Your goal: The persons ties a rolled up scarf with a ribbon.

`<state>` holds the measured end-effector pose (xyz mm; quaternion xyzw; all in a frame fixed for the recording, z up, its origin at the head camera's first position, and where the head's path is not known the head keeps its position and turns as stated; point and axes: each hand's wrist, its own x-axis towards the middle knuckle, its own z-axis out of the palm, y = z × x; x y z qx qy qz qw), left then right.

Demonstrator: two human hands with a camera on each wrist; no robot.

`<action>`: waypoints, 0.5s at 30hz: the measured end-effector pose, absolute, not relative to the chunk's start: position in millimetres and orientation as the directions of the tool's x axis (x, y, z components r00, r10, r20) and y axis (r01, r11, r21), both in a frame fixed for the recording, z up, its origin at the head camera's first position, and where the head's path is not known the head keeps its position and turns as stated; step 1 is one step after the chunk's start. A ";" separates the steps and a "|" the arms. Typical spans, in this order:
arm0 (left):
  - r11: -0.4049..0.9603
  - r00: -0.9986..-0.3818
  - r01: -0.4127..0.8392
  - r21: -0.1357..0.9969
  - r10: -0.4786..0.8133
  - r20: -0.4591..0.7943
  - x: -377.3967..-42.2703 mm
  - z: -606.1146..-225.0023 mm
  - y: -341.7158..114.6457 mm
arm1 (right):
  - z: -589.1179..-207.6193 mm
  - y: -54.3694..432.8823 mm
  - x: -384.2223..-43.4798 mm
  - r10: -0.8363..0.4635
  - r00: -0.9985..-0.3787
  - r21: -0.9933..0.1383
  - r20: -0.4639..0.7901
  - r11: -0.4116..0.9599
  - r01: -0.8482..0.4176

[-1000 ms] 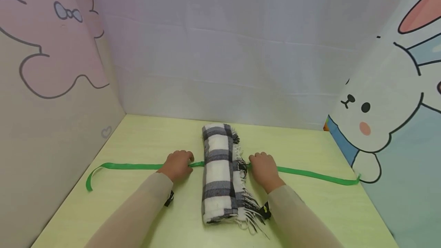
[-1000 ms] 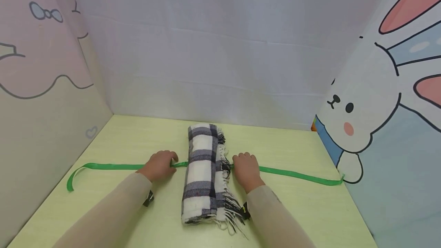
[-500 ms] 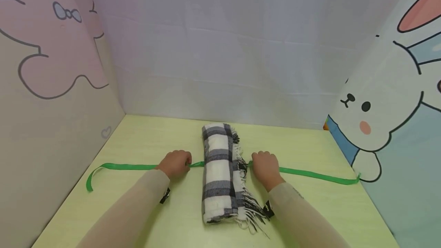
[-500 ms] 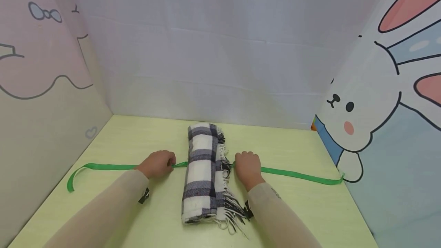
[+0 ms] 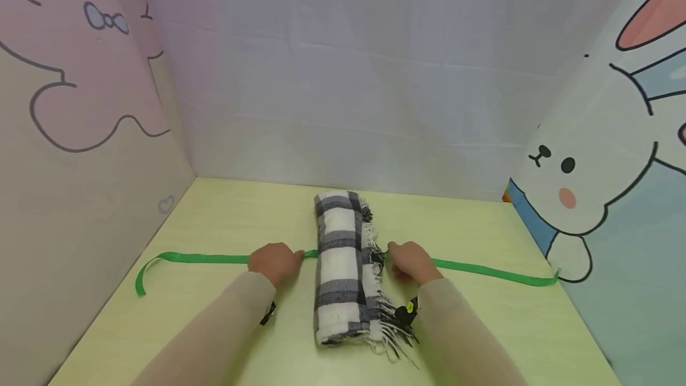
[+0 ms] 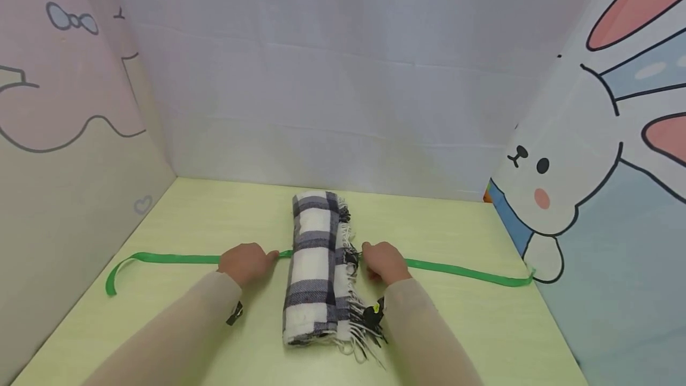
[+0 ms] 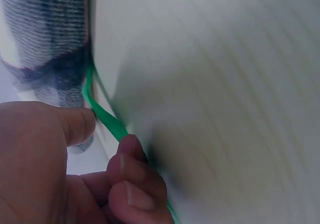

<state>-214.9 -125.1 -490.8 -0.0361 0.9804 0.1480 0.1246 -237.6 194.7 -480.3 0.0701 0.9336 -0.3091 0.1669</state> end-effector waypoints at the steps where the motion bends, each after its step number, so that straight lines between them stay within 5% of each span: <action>1: 0.950 -0.964 -0.130 0.283 -0.054 -0.259 -214.5 -490.6 -124.7 | -481.0 194.3 -238.3 0.034 -0.937 -0.566 -0.347 0.789 0.238; 15: 0.868 -0.966 -0.237 0.436 -0.162 -0.203 -220.2 -499.9 -110.9 | -498.3 194.8 -245.4 0.132 -0.955 -0.612 -0.266 0.742 0.273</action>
